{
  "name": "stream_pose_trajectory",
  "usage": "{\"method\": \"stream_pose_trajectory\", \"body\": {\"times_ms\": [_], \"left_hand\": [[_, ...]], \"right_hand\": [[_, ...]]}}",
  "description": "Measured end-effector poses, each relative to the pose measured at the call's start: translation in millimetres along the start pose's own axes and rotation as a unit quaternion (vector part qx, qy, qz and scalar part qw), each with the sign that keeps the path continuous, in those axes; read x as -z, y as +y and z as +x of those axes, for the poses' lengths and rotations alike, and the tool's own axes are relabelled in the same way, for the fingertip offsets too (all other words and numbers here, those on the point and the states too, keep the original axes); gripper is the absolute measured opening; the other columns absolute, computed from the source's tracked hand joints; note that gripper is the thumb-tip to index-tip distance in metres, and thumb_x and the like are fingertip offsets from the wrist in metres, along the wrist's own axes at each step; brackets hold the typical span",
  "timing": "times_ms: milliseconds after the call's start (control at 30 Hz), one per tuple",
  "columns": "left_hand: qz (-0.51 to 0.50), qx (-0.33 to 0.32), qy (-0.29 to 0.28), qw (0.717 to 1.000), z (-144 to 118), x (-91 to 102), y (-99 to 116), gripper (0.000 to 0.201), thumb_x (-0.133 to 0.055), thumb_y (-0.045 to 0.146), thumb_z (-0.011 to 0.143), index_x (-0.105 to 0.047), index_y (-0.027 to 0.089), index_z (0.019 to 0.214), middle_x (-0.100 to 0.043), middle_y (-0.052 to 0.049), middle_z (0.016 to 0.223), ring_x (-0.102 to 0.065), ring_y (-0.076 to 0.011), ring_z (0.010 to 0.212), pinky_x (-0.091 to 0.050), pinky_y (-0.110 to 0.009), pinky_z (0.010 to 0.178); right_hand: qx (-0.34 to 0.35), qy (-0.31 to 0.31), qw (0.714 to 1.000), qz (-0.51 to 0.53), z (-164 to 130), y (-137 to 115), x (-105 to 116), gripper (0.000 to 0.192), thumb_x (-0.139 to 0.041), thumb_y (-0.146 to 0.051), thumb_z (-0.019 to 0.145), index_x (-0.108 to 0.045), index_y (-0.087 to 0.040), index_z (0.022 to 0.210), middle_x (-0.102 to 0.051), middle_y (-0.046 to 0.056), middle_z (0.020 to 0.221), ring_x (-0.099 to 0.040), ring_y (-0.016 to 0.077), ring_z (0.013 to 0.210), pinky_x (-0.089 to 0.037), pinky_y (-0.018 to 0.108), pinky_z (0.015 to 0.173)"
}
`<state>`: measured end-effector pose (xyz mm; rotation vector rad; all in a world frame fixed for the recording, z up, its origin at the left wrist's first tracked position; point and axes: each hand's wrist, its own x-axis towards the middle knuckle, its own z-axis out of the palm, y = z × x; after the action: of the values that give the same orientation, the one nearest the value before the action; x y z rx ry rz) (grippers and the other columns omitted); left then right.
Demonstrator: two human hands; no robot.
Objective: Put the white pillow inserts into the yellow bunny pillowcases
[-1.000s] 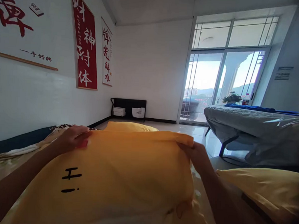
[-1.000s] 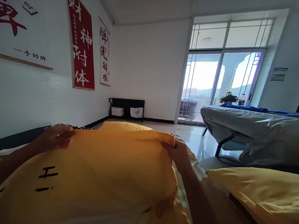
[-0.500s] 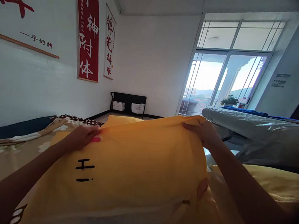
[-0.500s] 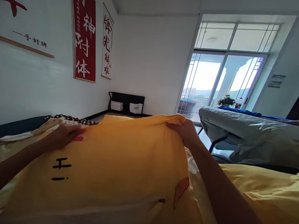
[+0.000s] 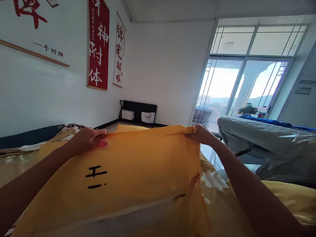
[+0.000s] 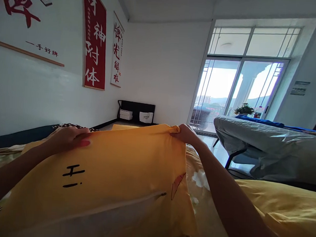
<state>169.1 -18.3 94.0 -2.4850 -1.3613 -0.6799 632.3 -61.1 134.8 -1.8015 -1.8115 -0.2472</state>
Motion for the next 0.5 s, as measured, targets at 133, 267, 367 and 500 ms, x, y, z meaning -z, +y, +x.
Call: {"method": "stream_pose_trajectory", "body": {"times_ms": [133, 267, 367, 500], "left_hand": [[-0.02, 0.003, -0.004, 1.0, -1, -8.8, -6, 0.04, -0.038, 0.055, 0.089, -0.059, 0.021, 0.084, -0.062, -0.001, 0.068, -0.054, -0.0158, 0.061, -0.029, -0.022, 0.058], [0.02, 0.033, 0.041, 0.998, 10, -21.8, -9, 0.042, -0.033, 0.052, 0.09, -0.059, 0.021, 0.08, -0.06, -0.003, 0.061, -0.057, -0.0204, 0.063, -0.032, -0.026, 0.063], [0.033, 0.065, 0.019, 0.997, 23, -41.6, -12, 0.032, -0.041, 0.043, 0.087, -0.059, 0.02, 0.075, -0.066, -0.006, 0.069, -0.061, -0.0237, 0.07, -0.039, -0.033, 0.077], [-0.063, 0.054, 0.066, 0.994, 13, -95.1, 0, 0.038, -0.035, 0.035, 0.089, -0.064, 0.016, 0.107, -0.062, -0.015, 0.122, -0.057, -0.028, 0.111, -0.038, -0.042, 0.098]], "right_hand": [[-0.005, 0.031, 0.992, -0.126, 6, -3, -6, 0.029, -0.06, -0.039, 0.078, -0.064, -0.019, 0.059, -0.058, 0.0, 0.059, -0.053, 0.0136, 0.061, -0.035, 0.025, 0.058], [-0.048, 0.085, 0.982, -0.161, 11, -17, -26, 0.032, -0.042, -0.034, 0.09, -0.07, -0.019, 0.095, -0.07, 0.012, 0.088, -0.061, 0.0245, 0.084, -0.04, 0.035, 0.075], [-0.047, 0.103, 0.977, -0.179, 2, -34, -54, 0.036, -0.04, -0.024, 0.09, -0.061, -0.016, 0.119, -0.065, 0.016, 0.115, -0.057, 0.0293, 0.106, -0.037, 0.042, 0.091], [0.078, 0.073, 0.988, -0.107, -60, -59, -110, 0.049, -0.043, -0.027, 0.09, -0.045, -0.015, 0.138, -0.048, 0.016, 0.141, -0.046, 0.0297, 0.125, -0.032, 0.044, 0.102]]}}
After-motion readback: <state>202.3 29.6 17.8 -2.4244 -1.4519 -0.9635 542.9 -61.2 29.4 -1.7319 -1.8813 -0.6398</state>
